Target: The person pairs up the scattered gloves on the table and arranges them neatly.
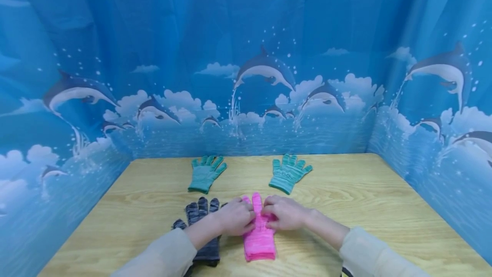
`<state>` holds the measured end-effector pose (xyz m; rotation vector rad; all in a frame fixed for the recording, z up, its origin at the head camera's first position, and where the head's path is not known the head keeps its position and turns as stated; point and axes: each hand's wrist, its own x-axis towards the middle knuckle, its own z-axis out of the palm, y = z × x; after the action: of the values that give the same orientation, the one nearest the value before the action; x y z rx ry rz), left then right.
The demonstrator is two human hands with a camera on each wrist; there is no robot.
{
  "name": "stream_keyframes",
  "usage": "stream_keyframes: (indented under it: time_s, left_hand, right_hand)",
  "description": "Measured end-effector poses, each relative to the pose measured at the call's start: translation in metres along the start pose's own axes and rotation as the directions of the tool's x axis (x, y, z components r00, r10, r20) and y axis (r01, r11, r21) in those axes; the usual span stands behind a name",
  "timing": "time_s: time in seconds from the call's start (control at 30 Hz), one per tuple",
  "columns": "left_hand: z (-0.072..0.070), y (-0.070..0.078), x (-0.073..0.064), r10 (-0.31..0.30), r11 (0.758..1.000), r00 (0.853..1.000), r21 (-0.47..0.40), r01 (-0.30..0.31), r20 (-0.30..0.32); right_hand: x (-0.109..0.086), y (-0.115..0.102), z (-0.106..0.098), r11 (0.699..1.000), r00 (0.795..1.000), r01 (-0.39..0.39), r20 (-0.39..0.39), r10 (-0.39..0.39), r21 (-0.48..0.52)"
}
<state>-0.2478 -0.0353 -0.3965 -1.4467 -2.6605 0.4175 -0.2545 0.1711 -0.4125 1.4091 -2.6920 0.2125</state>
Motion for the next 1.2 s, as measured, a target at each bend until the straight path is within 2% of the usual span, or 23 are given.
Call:
stream_keyframes:
  time_s: [0.33,0.5,0.67,0.8,1.03,1.2]
  left_hand:
    - [-0.002,0.003,0.002,-0.019,0.999,0.999,-0.038,0.021,0.037]
    - [-0.003,0.004,0.002,-0.036,0.999,0.998,-0.039,0.038,0.048]
    - [0.0,0.003,0.005,-0.058,0.998,0.998,-0.001,0.059,0.02]
    - [0.002,0.003,0.009,-0.065,0.997,0.998,0.028,0.065,0.002]
    - [-0.001,0.005,0.013,-0.068,0.997,0.995,0.041,0.065,0.076]
    - [-0.002,0.004,0.014,-0.068,0.997,0.994,0.043,0.064,0.091]
  right_hand:
    - [0.0,0.001,0.002,1.0,1.0,0.011,-0.013,-0.012,-0.006]
    - [0.0,0.0,0.001,1.0,1.0,-0.01,0.004,0.01,0.004]
    - [-0.001,0.001,-0.001,1.0,1.0,-0.015,-0.01,0.015,-0.005]
    - [-0.003,0.003,-0.002,0.998,0.999,-0.04,-0.038,0.038,-0.055]
    - [-0.004,0.003,0.0,0.993,0.997,-0.072,-0.036,0.069,-0.095]
    - [-0.006,0.005,0.001,0.992,0.996,-0.069,-0.055,0.063,-0.109]
